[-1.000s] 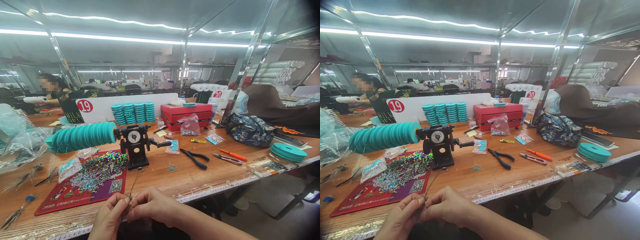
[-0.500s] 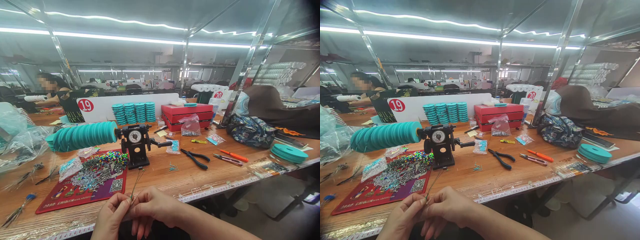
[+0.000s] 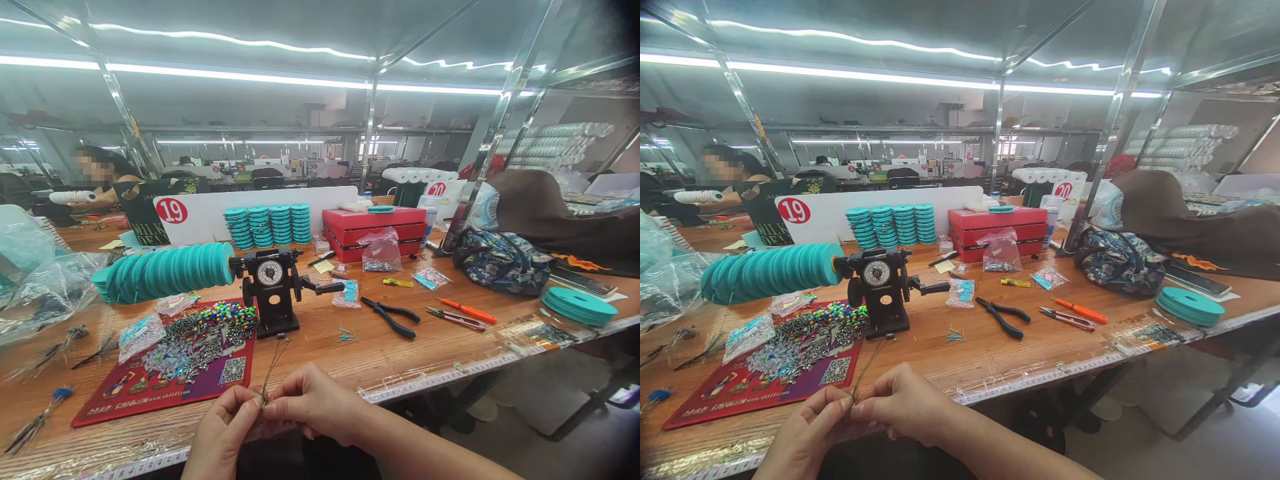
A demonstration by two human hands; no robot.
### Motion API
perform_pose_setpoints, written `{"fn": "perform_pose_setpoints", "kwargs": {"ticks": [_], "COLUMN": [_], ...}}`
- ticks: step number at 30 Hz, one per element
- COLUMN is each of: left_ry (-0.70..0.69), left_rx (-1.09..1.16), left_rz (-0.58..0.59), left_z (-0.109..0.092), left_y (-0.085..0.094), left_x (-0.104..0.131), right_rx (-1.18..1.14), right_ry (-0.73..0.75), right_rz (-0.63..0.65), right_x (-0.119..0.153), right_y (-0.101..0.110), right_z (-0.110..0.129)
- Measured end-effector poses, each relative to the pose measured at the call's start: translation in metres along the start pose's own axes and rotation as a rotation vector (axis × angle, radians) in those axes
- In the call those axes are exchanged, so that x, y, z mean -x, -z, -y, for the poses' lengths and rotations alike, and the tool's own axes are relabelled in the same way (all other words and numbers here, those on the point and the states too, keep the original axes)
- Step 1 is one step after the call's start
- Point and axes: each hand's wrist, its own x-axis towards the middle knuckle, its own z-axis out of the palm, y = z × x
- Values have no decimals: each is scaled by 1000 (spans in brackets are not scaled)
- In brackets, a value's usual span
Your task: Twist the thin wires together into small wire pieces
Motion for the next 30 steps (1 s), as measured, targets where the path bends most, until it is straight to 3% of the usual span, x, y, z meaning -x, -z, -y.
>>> {"fn": "perform_pose_setpoints", "kwargs": {"ticks": [3, 9, 21, 27, 30], "left_ry": [-11, -77, -14, -67, -89], "left_rx": [-12, -87, -226, -205, -232], "left_rz": [-1, -41, 42, -23, -39], "left_z": [0, 3, -7, -1, -2], "left_y": [0, 2, 1, -2, -4], "left_x": [0, -3, -3, -10, -8], "right_rx": [-107, -312, -102, 197, 130], "right_ry": [-48, -36, 37, 114, 76], "right_rz": [-13, 107, 103, -117, -92], "right_x": [-2, -4, 9, 9, 8], "right_y": [0, -2, 5, 9, 7], "right_z": [-2, -6, 5, -3, 0]}}
